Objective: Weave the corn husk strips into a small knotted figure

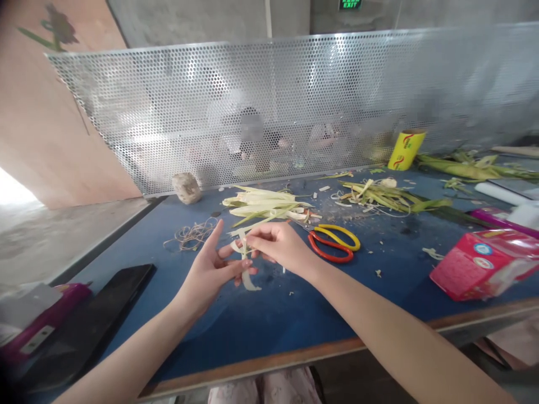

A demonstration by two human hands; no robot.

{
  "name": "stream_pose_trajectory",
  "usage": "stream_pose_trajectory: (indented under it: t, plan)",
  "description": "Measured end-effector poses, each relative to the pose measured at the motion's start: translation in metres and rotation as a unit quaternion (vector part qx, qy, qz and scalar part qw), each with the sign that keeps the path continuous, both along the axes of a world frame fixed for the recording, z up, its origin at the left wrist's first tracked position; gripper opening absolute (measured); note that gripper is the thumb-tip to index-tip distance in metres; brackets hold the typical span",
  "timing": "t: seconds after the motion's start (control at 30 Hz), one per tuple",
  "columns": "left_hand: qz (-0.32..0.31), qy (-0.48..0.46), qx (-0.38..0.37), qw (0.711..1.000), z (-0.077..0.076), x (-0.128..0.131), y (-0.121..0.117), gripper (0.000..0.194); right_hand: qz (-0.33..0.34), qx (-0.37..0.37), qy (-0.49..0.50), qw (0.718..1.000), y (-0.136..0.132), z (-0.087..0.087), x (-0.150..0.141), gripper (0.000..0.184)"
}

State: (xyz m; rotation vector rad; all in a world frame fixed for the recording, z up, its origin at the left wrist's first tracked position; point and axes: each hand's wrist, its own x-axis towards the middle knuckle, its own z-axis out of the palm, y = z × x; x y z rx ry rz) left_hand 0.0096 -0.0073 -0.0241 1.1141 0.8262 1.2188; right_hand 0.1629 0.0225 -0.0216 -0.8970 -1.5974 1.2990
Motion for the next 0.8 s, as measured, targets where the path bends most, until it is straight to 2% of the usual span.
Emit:
stream_pose_trajectory:
  t: [0.17, 0.4, 0.57, 0.63, 0.7, 0.8]
  plan:
    - [0.006, 0.021, 0.011, 1.0, 0.003, 0.002, -0.002, 0.108, 0.024, -0.011, -0.004, 1.0, -0.003, -0.001, -0.004, 0.021]
    - [0.057, 0.092, 0.061, 0.992, 0.002, -0.001, 0.0, 0.097, 0.028, 0.026, -0.02, 0.999, -0.003, -0.003, -0.005, 0.021]
    - [0.046, 0.054, 0.042, 0.997, 0.003, -0.001, 0.001, 0.096, -0.012, 0.056, -0.042, 0.997, -0.006, -0.004, -0.005, 0.02]
    - [0.05, 0.035, 0.023, 0.998, 0.004, -0.002, 0.001, 0.096, -0.036, 0.107, -0.065, 0.991, -0.009, -0.006, -0.004, 0.02]
    - [0.064, 0.028, 0.015, 0.997, 0.004, -0.002, 0.001, 0.093, -0.057, 0.214, -0.12, 0.968, -0.011, -0.006, -0.001, 0.021]
    - [0.074, 0.022, 0.009, 0.997, 0.005, -0.004, 0.003, 0.089, -0.067, 0.385, -0.244, 0.888, -0.01, -0.006, 0.005, 0.023]
